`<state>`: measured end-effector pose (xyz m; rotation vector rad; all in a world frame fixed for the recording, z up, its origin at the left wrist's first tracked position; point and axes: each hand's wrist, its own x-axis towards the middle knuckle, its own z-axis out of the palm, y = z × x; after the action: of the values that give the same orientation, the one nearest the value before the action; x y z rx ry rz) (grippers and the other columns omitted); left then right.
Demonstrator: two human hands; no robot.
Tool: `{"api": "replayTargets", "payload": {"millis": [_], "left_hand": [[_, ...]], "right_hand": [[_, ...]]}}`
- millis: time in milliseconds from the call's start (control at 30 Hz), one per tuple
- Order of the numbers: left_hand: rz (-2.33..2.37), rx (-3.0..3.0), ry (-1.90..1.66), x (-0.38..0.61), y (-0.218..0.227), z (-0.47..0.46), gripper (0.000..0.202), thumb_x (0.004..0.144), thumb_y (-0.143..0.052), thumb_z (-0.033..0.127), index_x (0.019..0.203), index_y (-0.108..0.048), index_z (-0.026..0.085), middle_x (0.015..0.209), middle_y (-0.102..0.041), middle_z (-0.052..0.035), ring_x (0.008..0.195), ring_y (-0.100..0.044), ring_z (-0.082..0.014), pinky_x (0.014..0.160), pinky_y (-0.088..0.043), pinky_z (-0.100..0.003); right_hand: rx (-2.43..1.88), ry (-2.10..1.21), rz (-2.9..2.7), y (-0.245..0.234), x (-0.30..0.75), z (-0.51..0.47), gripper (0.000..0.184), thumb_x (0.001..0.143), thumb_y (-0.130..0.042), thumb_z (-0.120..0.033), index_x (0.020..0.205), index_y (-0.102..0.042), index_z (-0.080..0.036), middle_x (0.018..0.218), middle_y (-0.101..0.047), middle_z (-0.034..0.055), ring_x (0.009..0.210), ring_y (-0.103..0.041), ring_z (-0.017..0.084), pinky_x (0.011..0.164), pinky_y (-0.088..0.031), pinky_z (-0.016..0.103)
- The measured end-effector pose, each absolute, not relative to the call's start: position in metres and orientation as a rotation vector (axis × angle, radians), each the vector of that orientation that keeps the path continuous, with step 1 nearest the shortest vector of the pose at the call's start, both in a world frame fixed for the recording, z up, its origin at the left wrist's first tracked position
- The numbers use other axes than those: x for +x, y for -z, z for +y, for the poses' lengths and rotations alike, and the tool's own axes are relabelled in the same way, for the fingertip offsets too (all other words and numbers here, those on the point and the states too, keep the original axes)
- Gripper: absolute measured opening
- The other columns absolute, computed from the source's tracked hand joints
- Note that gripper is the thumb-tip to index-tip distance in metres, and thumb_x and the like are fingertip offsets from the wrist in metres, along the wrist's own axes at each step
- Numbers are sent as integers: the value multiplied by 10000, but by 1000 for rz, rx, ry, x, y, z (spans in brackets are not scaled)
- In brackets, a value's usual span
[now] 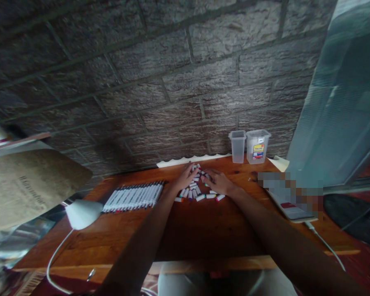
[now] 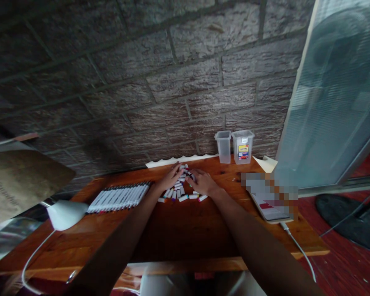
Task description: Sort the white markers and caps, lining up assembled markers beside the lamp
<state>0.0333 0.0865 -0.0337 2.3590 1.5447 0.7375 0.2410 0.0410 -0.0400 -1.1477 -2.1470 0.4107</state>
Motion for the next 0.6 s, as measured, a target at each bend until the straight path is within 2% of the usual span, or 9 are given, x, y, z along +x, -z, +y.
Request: {"api": "replayTargets", "payload": {"millis": [167,333,467,600], "left_hand": [[1276,2381,-686,42,28,86,459,979,-303,422,1256,-570,173,1393,-521,-70,1312,-447,-155,1133,-314,-299],[1235,2407,-632,45,21,65,470,985,-261,427,1112,-650,196,1217,-654,-38,1146,-581,-171,1035,-420,-275],[1159,2421,-657,43,15,57,451,981,-284,420,1150,-634,191,1247,-638,-42,1170,-570,-170,1053,-411,-284],[1275,2423,-685,32,2,42,454,968,-341,434,1283,-561,194,1398,-520,-66,1304,-465,-185,1119,-348,-330]], "right_hand": [[-1182,-375,-2169,43,237,43,487,959,-360,-488,1325,-525,-212,1366,-545,86,1268,-493,211,1074,-372,353],[-1165,-377,-2162,42,238,42,481,969,-330,-491,1304,-545,-221,1350,-558,82,1261,-501,201,1075,-376,349],[-1132,-386,-2153,38,238,37,455,968,-354,-465,1290,-551,-212,1328,-578,86,1255,-506,193,1078,-372,341],[-1119,-392,-2121,34,241,34,490,970,-333,-483,1284,-556,-179,1310,-590,101,1248,-513,187,1085,-366,319]]}}
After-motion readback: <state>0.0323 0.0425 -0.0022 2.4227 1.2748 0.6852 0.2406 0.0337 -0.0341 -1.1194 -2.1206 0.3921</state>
